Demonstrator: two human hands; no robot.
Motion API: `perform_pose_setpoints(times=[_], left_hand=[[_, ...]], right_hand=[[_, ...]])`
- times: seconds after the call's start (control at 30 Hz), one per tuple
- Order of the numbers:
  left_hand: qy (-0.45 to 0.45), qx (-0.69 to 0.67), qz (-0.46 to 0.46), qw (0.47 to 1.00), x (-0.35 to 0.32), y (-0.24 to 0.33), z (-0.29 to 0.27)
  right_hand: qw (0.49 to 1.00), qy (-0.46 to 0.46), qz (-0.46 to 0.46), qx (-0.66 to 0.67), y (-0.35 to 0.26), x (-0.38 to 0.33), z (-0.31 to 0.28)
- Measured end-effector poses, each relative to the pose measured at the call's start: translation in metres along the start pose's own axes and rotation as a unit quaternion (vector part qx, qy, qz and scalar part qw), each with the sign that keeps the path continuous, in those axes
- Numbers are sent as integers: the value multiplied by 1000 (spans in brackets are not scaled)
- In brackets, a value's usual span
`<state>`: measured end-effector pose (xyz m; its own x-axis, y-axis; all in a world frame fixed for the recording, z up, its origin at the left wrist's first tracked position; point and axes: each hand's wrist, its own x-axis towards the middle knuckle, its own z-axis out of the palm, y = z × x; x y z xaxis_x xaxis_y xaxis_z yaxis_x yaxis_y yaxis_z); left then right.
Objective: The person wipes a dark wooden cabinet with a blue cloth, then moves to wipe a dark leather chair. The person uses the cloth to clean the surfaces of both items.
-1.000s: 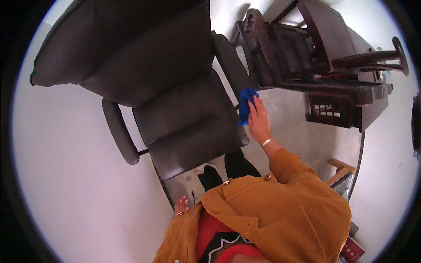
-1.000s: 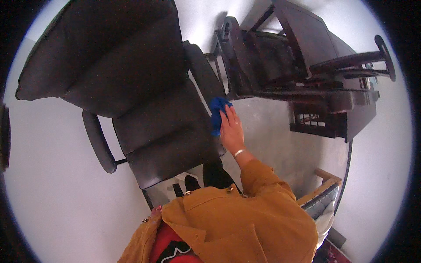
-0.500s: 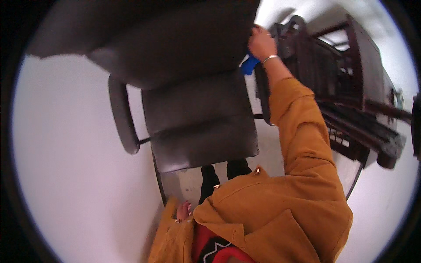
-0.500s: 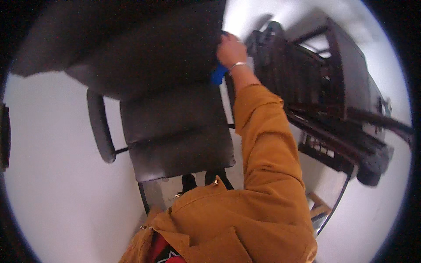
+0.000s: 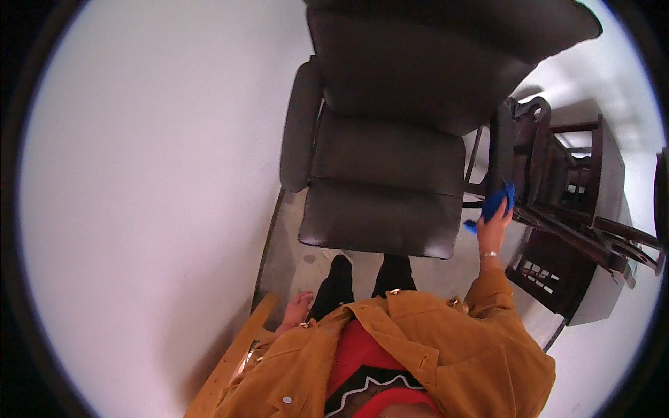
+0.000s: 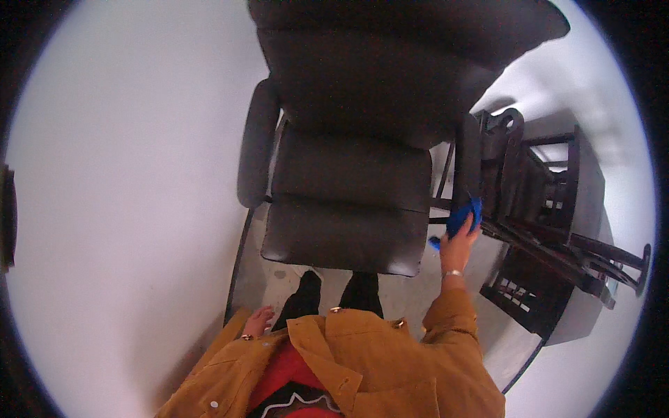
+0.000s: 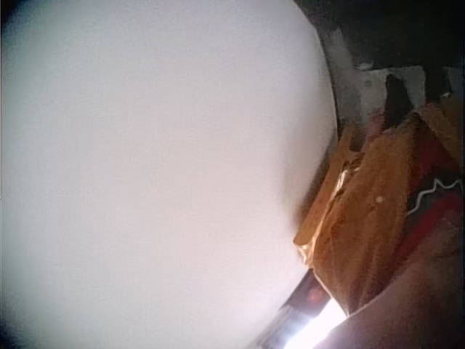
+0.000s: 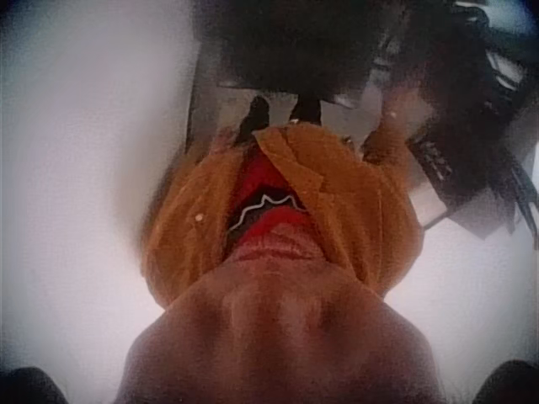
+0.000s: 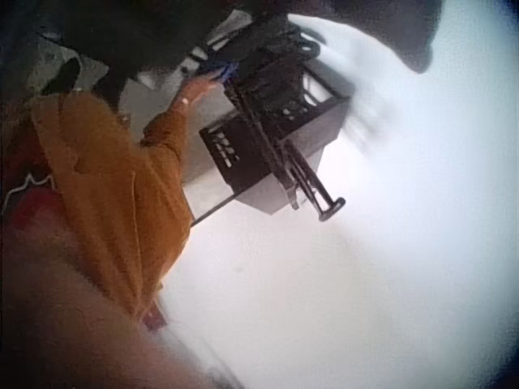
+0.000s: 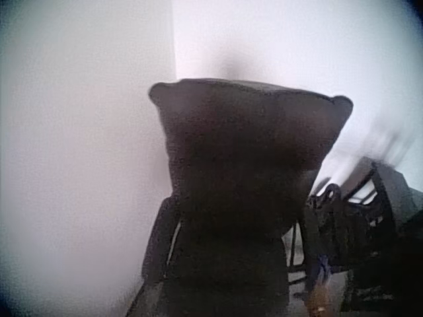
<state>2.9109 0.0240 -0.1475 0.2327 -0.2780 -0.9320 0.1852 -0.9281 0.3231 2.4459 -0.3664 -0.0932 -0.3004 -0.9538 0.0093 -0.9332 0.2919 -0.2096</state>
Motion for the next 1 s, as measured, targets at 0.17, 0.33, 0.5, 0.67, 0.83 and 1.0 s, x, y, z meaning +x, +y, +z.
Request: perform_pose_setpoints(times=[0.17, 0.33, 0.5, 0.67, 0.83, 1.0], left_hand=[[-2, -56, -19, 998, 49, -102, -93], [70, 140, 10, 988, 60, -112, -106], [18, -93, -33, 995, 7, -31, -63], [27, -113, -49, 992, -16, 24, -41], [61, -167, -16, 984, -14, -4, -40], [44, -185, -67, 979, -17, -39, -44]], right_hand=[[943, -267, 170, 107, -66, -91, 16], [937, -41, -284, 200, -284, -75, 49], [854, -67, -501, 122, -452, -38, 84], [870, -33, -490, 52, -531, 28, 121], [877, 32, -479, 9, -571, 88, 136], [881, 62, -460, 88, -502, 15, 120]])
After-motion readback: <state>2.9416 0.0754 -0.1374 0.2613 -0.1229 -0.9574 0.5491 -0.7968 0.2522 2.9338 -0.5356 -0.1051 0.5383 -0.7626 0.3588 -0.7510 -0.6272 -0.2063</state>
